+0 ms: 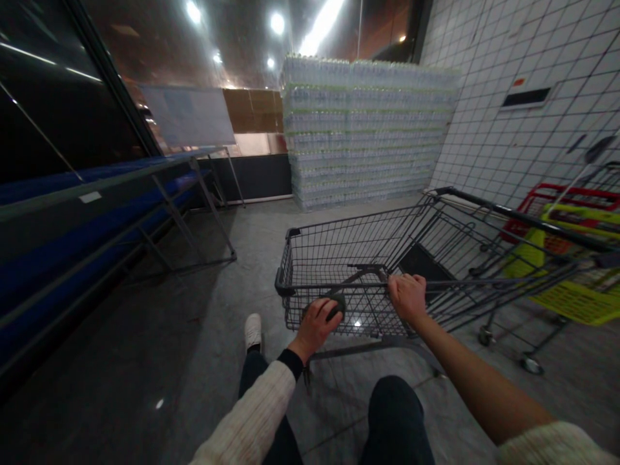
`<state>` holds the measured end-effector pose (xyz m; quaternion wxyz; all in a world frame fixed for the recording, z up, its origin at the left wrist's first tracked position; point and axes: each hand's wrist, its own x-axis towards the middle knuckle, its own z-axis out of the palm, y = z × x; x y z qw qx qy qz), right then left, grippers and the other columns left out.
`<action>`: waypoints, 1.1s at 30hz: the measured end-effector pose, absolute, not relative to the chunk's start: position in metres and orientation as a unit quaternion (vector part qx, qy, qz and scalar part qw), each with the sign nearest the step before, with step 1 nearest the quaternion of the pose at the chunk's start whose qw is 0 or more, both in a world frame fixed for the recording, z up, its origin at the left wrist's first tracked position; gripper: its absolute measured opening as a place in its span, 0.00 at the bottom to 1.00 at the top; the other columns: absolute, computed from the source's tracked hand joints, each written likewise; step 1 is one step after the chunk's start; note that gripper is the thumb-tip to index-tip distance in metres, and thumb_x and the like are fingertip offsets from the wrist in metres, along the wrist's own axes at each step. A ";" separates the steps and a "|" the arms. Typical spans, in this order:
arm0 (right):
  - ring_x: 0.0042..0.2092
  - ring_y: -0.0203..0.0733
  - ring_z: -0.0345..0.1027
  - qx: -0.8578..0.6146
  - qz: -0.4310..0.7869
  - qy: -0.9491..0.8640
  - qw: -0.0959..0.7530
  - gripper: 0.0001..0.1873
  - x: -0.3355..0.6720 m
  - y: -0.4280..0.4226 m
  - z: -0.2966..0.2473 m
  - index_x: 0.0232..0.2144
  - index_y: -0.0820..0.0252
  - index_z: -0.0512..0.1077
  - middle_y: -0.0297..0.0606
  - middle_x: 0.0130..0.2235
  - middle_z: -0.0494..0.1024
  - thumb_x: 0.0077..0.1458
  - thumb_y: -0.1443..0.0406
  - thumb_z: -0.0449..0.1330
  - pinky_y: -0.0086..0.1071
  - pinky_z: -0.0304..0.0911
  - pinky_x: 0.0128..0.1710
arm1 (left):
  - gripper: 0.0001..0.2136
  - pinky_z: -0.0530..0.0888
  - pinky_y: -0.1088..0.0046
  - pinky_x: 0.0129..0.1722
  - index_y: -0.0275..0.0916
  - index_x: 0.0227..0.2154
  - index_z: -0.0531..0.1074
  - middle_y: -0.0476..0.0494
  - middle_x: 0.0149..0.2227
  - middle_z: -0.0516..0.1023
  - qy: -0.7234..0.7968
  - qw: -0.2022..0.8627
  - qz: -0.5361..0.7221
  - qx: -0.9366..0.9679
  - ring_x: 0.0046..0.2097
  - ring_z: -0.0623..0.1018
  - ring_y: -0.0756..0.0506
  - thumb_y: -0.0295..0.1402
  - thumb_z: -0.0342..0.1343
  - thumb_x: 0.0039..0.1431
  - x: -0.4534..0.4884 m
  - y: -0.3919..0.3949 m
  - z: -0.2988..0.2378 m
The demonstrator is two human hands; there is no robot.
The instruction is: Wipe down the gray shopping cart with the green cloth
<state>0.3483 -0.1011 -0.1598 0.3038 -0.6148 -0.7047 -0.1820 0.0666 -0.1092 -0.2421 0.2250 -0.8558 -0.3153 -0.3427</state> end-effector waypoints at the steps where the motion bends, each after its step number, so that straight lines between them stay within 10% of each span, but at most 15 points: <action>1: 0.33 0.40 0.65 -0.614 -0.181 -0.706 0.303 0.22 0.348 -0.101 -0.160 0.20 0.59 0.67 0.36 0.25 0.77 0.65 0.64 0.45 0.38 0.45 0.44 | 0.11 0.68 0.61 0.55 0.45 0.44 0.73 0.43 0.52 0.70 -0.310 0.229 -0.339 -0.858 0.57 0.64 0.43 0.27 0.54 0.61 0.073 -0.106 -0.240; 33: 0.33 0.40 0.63 -0.618 -0.192 -0.696 0.311 0.21 0.347 -0.099 -0.159 0.21 0.58 0.67 0.36 0.26 0.77 0.64 0.65 0.45 0.38 0.44 0.44 | 0.10 0.67 0.61 0.56 0.44 0.44 0.74 0.45 0.55 0.70 -0.246 0.208 -0.337 -0.885 0.58 0.64 0.43 0.29 0.52 0.63 0.155 -0.105 -0.230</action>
